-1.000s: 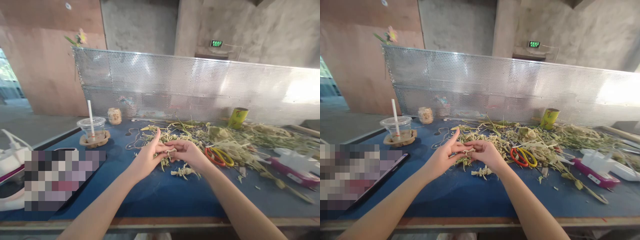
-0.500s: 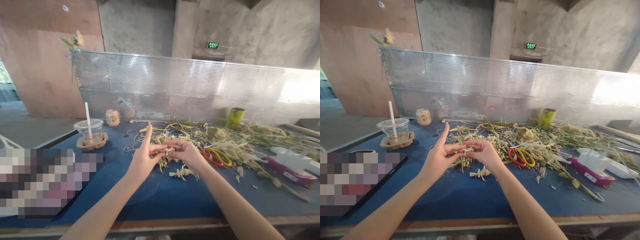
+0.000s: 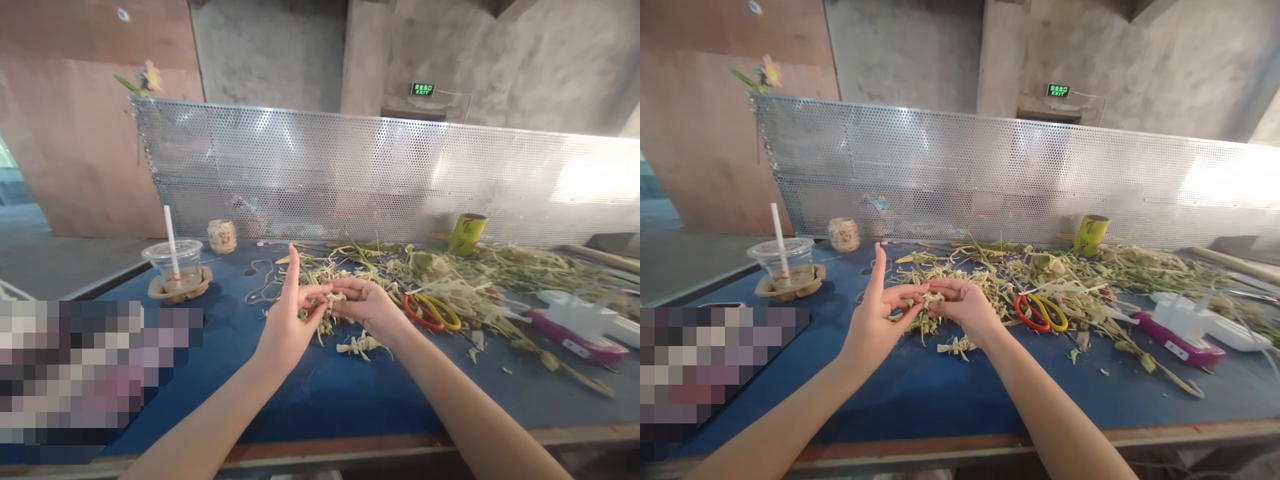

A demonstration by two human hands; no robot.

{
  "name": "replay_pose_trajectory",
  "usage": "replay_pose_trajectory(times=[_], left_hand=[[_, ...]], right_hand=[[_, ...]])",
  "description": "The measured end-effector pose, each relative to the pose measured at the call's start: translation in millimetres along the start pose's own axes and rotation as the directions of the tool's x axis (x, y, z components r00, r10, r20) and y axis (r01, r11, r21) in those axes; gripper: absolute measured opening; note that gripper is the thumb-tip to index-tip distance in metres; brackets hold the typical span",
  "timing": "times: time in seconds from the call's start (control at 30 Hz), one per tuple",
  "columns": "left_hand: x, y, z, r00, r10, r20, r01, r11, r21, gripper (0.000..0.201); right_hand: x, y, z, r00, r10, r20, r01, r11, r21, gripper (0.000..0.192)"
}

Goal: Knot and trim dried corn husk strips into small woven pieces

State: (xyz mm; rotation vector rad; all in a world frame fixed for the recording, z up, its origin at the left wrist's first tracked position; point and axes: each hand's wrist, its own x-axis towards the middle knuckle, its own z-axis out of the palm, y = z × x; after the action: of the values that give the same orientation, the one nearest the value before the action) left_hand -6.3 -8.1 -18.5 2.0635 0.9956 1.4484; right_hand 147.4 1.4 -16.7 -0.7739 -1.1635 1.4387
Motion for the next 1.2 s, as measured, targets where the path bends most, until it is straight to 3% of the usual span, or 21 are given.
replay_pose_trajectory(times=[0.13,0.37,0.47,0.6,0.67,0.77,0.93,1.2], left_hand=[[1.4,1.5,-0.3,1.000,-0.021,0.000,0.021,0.998,-0.054,0.092],[5.4,0.7,-0.8,1.000,-0.021,0.018,0.025,0.973,-0.229,0.096],[6.6,-0.9,-1.4,0.999,-0.049,0.018,0.052,0.965,-0.255,0.096],[7.8,-5.7,-2.7,0.990,-0.126,0.056,0.137,0.931,-0.339,0.098],[8.5,-8.0,-3.0,0.985,-0.157,0.075,0.174,0.906,-0.387,0.100],[9.4,-9.5,-3.7,0.978,-0.187,0.092,0.209,0.878,-0.430,0.102],[10.2,-6.0,-7.8,0.967,-0.227,0.115,0.254,0.864,-0.434,0.101],[7.8,-3.8,-6.3,0.958,-0.200,0.205,0.263,0.898,-0.354,0.092]], right_hand=[[0.4,0.9,0.1,0.998,-0.048,0.028,0.049,0.998,-0.031,0.035],[2.0,3.9,2.7,0.976,-0.212,0.047,0.217,0.940,-0.264,0.045],[0.1,4.6,2.8,0.956,-0.281,0.086,0.293,0.882,-0.370,0.044],[-2.4,5.3,1.1,0.924,-0.367,0.105,0.363,0.763,-0.535,0.027],[-2.8,5.2,0.7,0.910,-0.402,0.098,0.388,0.745,-0.542,0.019],[-3.0,4.1,0.8,0.908,-0.411,0.077,0.399,0.798,-0.451,0.012],[-3.5,1.3,0.7,0.941,-0.337,0.013,0.313,0.860,-0.403,0.020],[-2.6,2.1,-1.0,0.938,-0.340,0.062,0.331,0.833,-0.442,0.029]])
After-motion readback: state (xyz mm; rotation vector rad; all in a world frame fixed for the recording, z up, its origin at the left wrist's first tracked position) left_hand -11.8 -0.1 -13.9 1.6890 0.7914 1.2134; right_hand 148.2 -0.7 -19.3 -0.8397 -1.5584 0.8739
